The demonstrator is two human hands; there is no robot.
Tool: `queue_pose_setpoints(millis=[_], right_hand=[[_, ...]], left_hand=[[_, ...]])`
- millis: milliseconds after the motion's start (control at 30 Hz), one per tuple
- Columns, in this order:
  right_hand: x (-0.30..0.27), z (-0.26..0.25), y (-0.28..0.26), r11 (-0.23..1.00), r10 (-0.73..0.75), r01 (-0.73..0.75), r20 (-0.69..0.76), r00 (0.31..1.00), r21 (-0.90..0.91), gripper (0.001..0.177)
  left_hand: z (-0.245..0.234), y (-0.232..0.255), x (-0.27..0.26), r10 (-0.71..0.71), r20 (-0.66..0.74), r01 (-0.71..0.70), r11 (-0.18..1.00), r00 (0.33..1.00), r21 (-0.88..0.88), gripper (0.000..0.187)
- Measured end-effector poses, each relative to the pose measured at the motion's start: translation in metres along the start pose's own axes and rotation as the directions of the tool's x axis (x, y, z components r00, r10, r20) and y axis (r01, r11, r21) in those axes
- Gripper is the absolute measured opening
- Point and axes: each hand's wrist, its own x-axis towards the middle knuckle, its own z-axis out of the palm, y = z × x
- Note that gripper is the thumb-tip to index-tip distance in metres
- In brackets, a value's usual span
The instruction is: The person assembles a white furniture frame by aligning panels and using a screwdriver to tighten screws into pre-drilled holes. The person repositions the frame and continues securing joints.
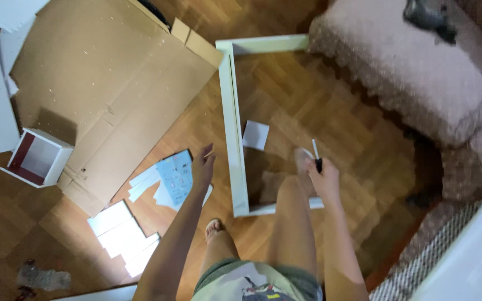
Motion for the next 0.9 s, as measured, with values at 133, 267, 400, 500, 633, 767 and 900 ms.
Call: queue_pose_setpoints(millis=[133, 267, 400, 500, 633, 767, 900], right_hand=[[0.126, -0.016, -0.001, 0.987, -0.155, 0.155, 0.029, 0.988, -0.033, 0.039], [0.274, -0.056, -0.031, 0.921, -0.377, 0.389, 0.181, 0.908, -0.034, 0.037], [0.352, -0.102, -0.064, 0.920, -0.337, 0.386, 0.360, 0.870, -0.070, 0.040], [0.399, -0.120, -0.114, 0.911, -0.312, 0.394, 0.420, 0.852, -0.123, 0.043], [0.474, -0.101, -0.155, 0.923, -0.151, 0.308, 0.520, 0.841, -0.230, 0.042], [0.552, -0.061, -0.211, 0.912, -0.306, 0.406, 0.567, 0.765, -0.056, 0.036], [0.626, 0.005, -0.302, 0.862, -0.424, 0.505, 0.614, 0.666, 0.047, 0.034]], left_hand=[[0.058, 0.009, 0.079, -0.061, -0.095, 0.060, 0.998, 0.994, -0.017, 0.040], [0.123, -0.003, 0.153, 0.049, -0.313, -0.072, 0.996, 0.948, -0.062, 0.037], [0.164, 0.035, 0.165, -0.040, -0.414, 0.004, 0.996, 0.909, -0.088, 0.039], [0.179, 0.065, 0.186, -0.067, -0.446, 0.024, 0.995, 0.893, -0.101, 0.038], [0.178, 0.096, 0.212, -0.131, -0.515, 0.077, 0.989, 0.847, -0.126, 0.038], [0.183, 0.085, 0.249, -0.197, -0.630, 0.097, 0.977, 0.751, -0.190, 0.038], [0.189, 0.004, 0.314, -0.295, -0.764, 0.104, 0.952, 0.573, -0.289, 0.030]])
